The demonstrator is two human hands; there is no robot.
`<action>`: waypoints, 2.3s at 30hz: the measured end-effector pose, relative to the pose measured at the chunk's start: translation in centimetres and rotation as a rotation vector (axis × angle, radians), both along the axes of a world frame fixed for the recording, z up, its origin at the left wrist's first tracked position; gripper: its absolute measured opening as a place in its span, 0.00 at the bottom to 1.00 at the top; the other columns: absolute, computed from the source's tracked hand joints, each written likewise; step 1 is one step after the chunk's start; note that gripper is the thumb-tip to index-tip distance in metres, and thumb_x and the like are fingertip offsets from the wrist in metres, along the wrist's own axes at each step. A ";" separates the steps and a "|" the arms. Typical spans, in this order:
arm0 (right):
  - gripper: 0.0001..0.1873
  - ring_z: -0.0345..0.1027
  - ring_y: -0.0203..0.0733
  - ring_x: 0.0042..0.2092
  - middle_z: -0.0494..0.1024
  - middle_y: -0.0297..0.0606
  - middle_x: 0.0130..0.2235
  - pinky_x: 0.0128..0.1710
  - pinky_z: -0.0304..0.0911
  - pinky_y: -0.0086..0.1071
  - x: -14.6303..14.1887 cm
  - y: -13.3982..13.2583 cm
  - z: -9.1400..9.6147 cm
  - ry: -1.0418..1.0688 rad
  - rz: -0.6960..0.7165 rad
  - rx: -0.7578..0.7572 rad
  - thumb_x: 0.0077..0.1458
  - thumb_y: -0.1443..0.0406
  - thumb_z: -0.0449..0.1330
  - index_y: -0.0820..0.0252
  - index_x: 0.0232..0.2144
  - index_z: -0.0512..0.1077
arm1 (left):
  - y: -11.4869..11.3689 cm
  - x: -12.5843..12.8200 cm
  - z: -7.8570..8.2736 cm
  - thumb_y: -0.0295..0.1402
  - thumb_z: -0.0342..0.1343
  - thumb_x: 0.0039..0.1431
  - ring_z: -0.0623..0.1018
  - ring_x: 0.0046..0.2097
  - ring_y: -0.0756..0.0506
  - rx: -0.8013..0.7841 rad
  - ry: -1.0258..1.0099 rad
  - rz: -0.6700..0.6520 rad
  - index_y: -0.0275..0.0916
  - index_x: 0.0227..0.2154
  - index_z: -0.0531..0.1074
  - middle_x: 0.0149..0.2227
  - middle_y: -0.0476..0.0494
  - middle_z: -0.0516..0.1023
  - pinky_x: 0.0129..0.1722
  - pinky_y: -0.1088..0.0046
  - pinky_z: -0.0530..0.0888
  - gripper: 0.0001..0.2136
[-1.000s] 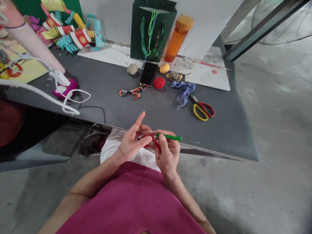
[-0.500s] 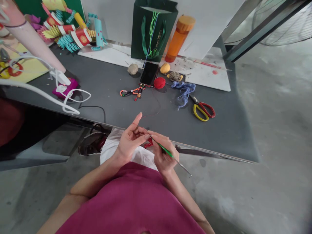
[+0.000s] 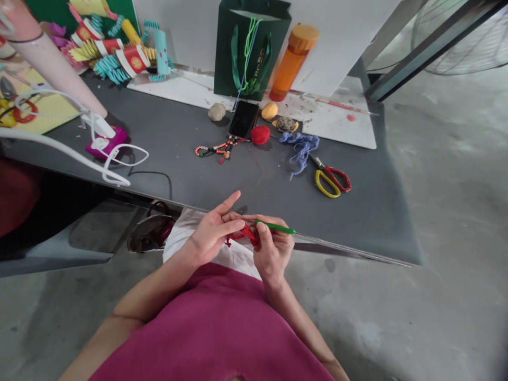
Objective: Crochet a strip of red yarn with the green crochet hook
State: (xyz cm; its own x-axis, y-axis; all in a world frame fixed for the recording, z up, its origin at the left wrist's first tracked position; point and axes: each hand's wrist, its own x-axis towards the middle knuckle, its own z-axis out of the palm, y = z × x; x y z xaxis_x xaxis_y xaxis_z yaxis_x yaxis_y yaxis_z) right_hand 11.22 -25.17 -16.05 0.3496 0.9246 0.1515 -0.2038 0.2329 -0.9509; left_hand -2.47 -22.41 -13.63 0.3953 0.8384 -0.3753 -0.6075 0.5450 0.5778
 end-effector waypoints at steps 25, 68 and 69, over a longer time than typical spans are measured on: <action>0.14 0.74 0.39 0.19 0.84 0.29 0.26 0.17 0.68 0.30 1.1 0.1 1.0 0.058 0.095 -0.078 0.65 0.48 0.61 0.48 0.37 0.70 | 0.2 -0.9 -0.3 0.25 0.73 0.51 0.80 0.37 0.50 -0.008 -0.053 -0.098 0.46 0.55 0.80 0.33 0.52 0.83 0.48 0.69 0.73 0.27; 0.13 0.69 0.35 0.18 0.84 0.30 0.26 0.12 0.53 0.25 0.6 0.4 1.0 0.227 0.229 -0.124 0.62 0.50 0.66 0.50 0.37 0.73 | -0.1 -0.4 -0.2 0.30 0.76 0.48 0.77 0.31 0.51 0.073 -0.049 -0.082 0.44 0.49 0.84 0.31 0.49 0.81 0.33 0.72 0.70 0.22; 0.13 0.68 0.34 0.18 0.84 0.30 0.27 0.12 0.54 0.24 0.3 0.3 0.9 0.226 0.229 -0.112 0.61 0.51 0.67 0.50 0.37 0.74 | -0.1 -0.3 -0.1 0.28 0.76 0.48 0.77 0.30 0.52 0.081 -0.041 -0.073 0.44 0.49 0.84 0.30 0.50 0.81 0.33 0.73 0.70 0.23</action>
